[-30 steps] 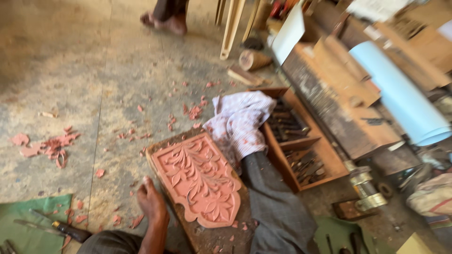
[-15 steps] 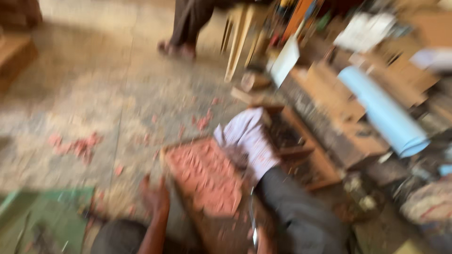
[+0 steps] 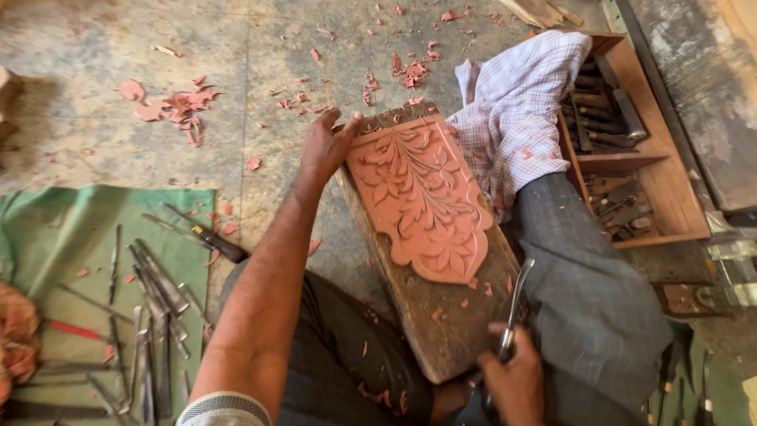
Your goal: The person carves floral patterns into a wooden panel using hand chisels and gouges. They use different tools to detail the leaves and petals of the design while sitting on the floor.
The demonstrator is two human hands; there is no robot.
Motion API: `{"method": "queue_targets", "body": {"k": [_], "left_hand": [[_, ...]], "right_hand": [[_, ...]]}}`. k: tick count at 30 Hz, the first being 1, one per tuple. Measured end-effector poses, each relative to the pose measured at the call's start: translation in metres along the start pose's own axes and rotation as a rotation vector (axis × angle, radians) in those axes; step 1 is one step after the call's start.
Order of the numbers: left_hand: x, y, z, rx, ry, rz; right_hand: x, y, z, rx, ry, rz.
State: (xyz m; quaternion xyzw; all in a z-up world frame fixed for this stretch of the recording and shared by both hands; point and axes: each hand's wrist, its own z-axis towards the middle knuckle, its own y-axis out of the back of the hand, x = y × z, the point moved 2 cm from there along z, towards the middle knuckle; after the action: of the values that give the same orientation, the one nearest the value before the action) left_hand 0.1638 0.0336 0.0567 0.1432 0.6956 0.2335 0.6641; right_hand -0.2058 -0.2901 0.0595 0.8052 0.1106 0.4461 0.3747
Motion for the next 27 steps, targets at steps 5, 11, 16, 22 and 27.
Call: {"method": "queue_targets", "body": {"k": [5,11,16,22,27], "left_hand": [[0.003,0.005,0.009,0.129,0.002,-0.010],[0.019,0.030,-0.024,0.023,-0.002,-0.077],[0.036,0.081,-0.081,-0.022,0.132,-0.162],[0.039,0.105,-0.089,0.001,0.232,-0.050],[0.012,0.065,0.015,0.109,-0.281,0.104]], "right_hand": [[-0.016,-0.011,0.004,0.032,0.029,0.321],[-0.037,-0.002,0.006,-0.130,0.062,0.171],[0.000,-0.002,0.014,-0.166,0.318,0.152],[-0.014,-0.002,0.012,-0.186,0.063,0.105],[-0.067,-0.035,-0.037,-0.029,-0.072,0.120]]}}
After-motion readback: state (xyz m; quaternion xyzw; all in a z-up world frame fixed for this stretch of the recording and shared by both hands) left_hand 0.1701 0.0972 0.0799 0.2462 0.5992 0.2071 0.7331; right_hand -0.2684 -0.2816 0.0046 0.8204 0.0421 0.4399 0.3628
